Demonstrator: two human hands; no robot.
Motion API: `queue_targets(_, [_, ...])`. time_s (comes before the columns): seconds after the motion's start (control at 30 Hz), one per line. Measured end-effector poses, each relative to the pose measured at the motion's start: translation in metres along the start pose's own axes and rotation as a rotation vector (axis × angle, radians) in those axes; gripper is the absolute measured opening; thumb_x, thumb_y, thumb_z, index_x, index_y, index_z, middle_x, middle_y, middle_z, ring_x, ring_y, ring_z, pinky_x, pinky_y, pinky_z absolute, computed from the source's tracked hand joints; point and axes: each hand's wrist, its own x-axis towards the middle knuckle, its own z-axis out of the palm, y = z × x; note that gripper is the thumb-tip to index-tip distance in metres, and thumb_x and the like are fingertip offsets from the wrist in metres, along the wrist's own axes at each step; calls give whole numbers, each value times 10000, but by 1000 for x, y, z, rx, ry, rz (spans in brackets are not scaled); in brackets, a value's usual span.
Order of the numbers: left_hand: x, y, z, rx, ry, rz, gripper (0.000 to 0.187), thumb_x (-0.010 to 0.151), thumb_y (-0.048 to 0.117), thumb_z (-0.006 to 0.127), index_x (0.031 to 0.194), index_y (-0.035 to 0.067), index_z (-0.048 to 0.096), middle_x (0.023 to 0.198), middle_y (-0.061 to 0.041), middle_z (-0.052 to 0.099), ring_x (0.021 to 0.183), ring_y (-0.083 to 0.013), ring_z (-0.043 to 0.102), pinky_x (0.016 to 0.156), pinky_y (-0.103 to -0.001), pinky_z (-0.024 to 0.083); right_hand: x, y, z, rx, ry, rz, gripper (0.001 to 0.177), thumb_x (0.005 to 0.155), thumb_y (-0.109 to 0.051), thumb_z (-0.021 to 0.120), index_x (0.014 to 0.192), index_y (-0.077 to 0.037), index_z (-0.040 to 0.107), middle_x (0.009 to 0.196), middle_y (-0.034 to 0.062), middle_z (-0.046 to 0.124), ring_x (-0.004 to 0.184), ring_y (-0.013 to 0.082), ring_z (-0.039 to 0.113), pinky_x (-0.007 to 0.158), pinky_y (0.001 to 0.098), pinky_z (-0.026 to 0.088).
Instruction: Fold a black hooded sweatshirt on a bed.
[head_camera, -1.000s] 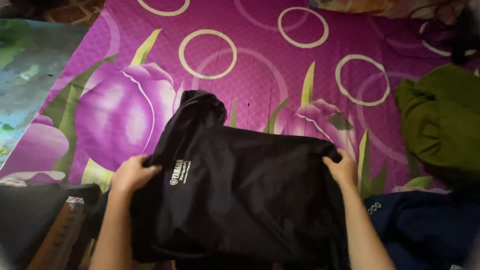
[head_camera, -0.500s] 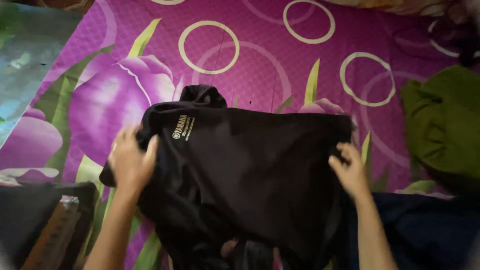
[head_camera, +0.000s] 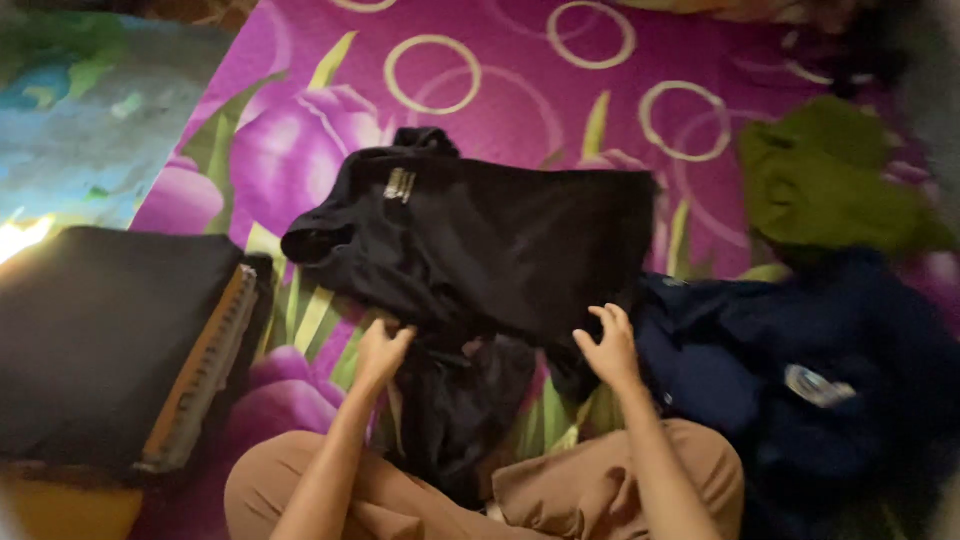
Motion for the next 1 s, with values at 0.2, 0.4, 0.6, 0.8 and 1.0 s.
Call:
queue_targets(0.2, [24, -70, -56, -1081, 142, 32, 196, 933, 187, 666, 1032, 21, 633, 1001, -86, 599, 965, -231, 589, 885, -385, 497, -45, 26, -10, -93, 126, 234, 432, 687, -135, 771, 1112, -88, 711, 1178, 223, 683, 1062, 418, 651, 932, 441, 518])
queue_targets(0.4, [-14, -64, -118, -1143, 436, -34, 498, 775, 222, 542, 1234, 45, 616, 1108, -95, 660, 1047, -263, 672, 976, -390, 538, -43, 127, -6, 448, 710, 445, 342, 861, -109, 608, 1193, -41, 658, 1166, 198, 735, 1075, 339, 723, 992, 358, 552])
queue_targets(0.6, [-47, -4, -89, 229, 432, -130, 836, 878, 543, 806, 1359, -73, 508, 1317, -344, 512, 1236, -511, 487, 1011, -582, 410, -48, 25, -38, 60, 203, 503, 885, 653, -266, 963, 1337, 48, 499, 1265, 299, 595, 1147, 418, 568, 950, 452, 441])
queue_targets(0.8, [-21, -16, -89, -517, 56, -191, 654, 861, 359, 759, 1341, -54, 596, 1249, -178, 694, 1128, -345, 664, 996, -459, 528, -32, 90, -25, 791, 397, 758, 665, 802, -290, 881, 1322, 35, 624, 1316, 180, 682, 1178, 266, 645, 1051, 392, 459])
queue_targets(1.0, [15, -67, -82, -657, 504, 18, 804, 904, 412, 754, 1459, -54, 405, 1452, -192, 528, 1315, -330, 525, 1113, -411, 412, -38, 86, -27, 878, 462, 589, 798, 832, -342, 892, 1417, 25, 491, 1387, 132, 585, 1276, 235, 542, 1098, 352, 438])
